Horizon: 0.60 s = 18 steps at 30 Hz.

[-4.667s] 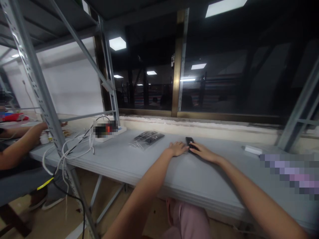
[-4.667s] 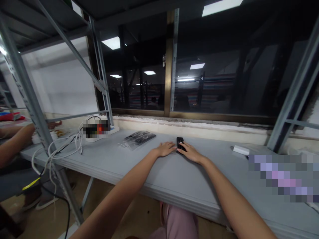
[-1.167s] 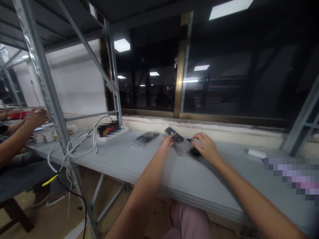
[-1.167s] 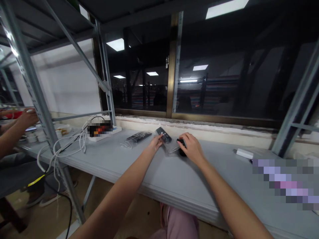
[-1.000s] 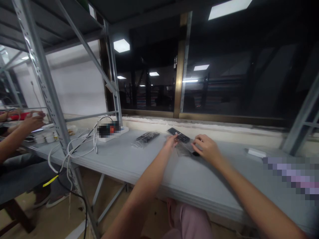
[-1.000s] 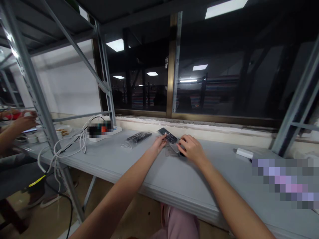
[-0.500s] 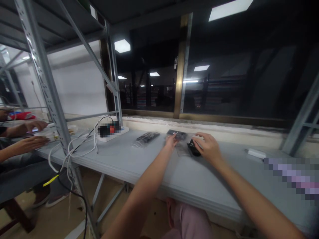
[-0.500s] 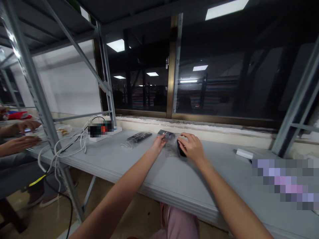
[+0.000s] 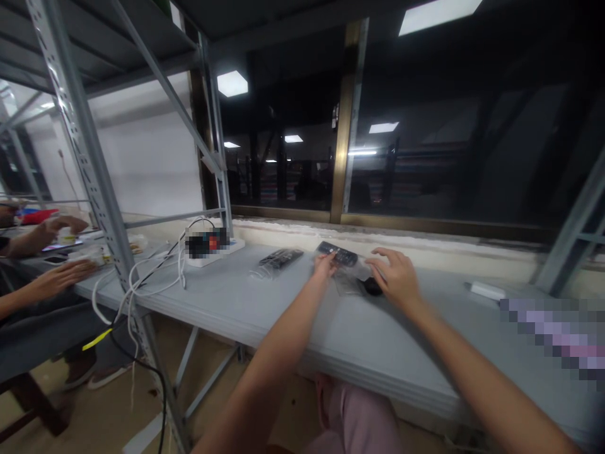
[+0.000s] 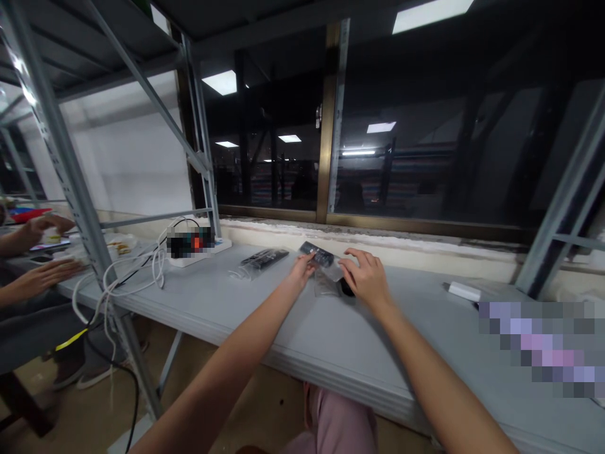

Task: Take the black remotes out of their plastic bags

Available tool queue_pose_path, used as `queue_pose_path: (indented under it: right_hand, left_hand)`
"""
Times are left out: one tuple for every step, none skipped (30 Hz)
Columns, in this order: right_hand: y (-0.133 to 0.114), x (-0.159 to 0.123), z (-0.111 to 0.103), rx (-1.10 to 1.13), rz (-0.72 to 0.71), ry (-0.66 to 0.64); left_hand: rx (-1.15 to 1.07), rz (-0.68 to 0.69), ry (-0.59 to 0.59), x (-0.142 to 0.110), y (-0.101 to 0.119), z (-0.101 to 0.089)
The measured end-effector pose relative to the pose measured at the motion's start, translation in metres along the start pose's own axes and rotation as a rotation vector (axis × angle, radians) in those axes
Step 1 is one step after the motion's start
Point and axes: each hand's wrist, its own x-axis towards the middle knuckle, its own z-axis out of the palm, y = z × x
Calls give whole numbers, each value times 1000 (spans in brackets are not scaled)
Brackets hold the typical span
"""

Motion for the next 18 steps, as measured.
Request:
queue_pose_path:
  right_hand:
    - [1,0,0,-4,20,15]
    - [1,0,0,-8,34,24]
    - [2,0,0,-12,37,24]
    - [3,-1,1,-14,27,13]
    - [3,-1,2,-13,9,-3]
    - [4,-1,3,-10,-12,-22]
    - [3,-2,3,-7,-30,-41]
    - [3,-2,4,-5,-43,-56]
    - [3,-2,4,-4,-49,-69]
    - [2,-2,4,-4,-50,-78]
    - [2,-2,4,-3,-47,-84]
    - [2,-2,4,-1,-42,-87]
    - [2,-2,3,3,-39,-89]
    - [2,-1,3,8,-38,-87]
    - [2,-1,2,15,-38,-83]
    - [2,-1,2,20,-36,-75]
    - [3,-1,2,22,-34,-63]
    - [3,-1,2,20,-29,-48]
  left_hand:
    - [-6,2,5,1,1,0]
    - [-11,4,14,2,1,-1]
    - [-14,5,26,3,2,-1]
    - [-15,5,35,4,2,-2]
    - [-13,2,38,5,2,-2]
    - [-8,-3,33,5,2,-2]
    - [-4,-7,23,6,1,-2]
    - [3,-12,10,6,0,-2]
    - [11,-18,-3,6,-1,-2]
    - [20,-23,-14,6,-2,-2]
    - [30,-26,-22,6,-3,-2]
    - [39,-28,-26,6,-4,-2]
    - [47,-30,-29,6,-4,-2]
    - [53,-30,-31,6,-4,-2]
    - [55,-29,-34,7,-4,-2]
    - [52,-29,-37,7,-3,-2]
    - [44,-26,-36,8,-3,-2]
    - [30,-20,-33,9,-2,-3]
